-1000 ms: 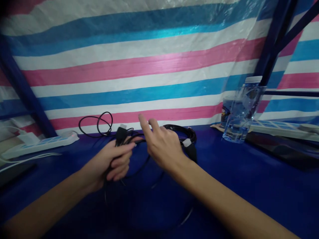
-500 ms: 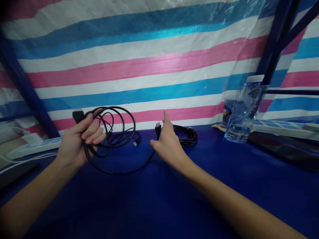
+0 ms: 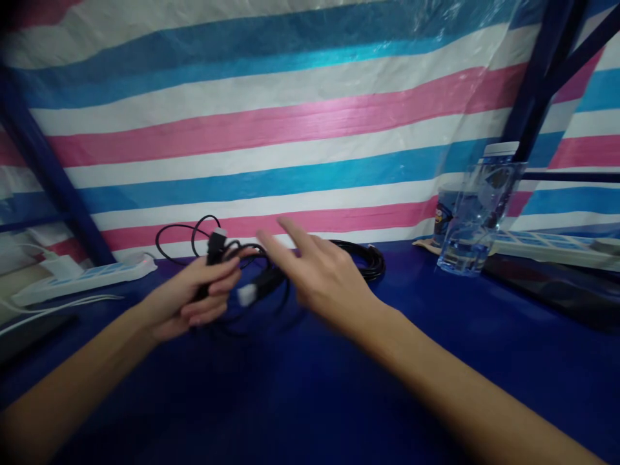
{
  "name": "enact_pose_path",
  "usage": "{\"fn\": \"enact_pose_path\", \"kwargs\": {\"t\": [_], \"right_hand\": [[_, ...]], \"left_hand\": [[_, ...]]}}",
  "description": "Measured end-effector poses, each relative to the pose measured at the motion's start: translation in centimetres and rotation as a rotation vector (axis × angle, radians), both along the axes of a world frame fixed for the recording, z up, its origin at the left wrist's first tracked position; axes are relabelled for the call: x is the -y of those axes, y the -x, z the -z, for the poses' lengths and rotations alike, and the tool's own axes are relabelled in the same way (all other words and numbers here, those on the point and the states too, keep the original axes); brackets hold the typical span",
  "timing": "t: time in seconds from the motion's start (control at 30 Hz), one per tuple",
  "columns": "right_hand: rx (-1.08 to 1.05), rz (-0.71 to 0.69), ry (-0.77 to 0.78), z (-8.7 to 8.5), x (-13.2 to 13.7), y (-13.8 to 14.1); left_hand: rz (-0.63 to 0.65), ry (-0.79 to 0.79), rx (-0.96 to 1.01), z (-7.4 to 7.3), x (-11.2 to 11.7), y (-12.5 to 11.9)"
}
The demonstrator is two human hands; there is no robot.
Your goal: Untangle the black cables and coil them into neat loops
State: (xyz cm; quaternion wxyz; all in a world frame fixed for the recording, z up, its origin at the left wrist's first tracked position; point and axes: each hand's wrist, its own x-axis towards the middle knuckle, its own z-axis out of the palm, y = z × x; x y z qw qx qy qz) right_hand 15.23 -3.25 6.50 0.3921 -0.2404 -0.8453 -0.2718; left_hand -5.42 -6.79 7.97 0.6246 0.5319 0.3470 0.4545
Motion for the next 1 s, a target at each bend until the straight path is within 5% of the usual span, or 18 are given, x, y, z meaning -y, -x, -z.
{"fn": "enact_pose_path", "kwargs": {"t": [0.13,0.5,0.67,0.77,0.87,1.0], "right_hand": [[0.247,-0.126,-0.078,-0.7,2.3,0.8],[0.107,-0.268,0.415,-1.3,2.2,0.4],[0.091,-0.316,1.073,-2.6,0.8,-0.9],[0.044,-0.325,1.244,-2.6,0.1,-1.0],[-0.201,-0.249,1.119,-2.4,-0.1,-0.6],[-0.310,-0.215,0.816,-2.0,0.0,-0.3]], "left_hand": [[0.174,0.090,-0.169,0.9,0.7,-1.5],[0.543,-0.009,-0.417,0.7,0.6,-0.1],[0.386,-0.126,-0.278,1.5,0.2,-0.4],[0.186,-0.268,-0.245,1.6,-0.2,-0.6],[-0.016,-0.330,-0.250,1.4,-0.4,-0.8],[-0.060,-0.312,-0.281,2.0,-0.6,-1.4]]}}
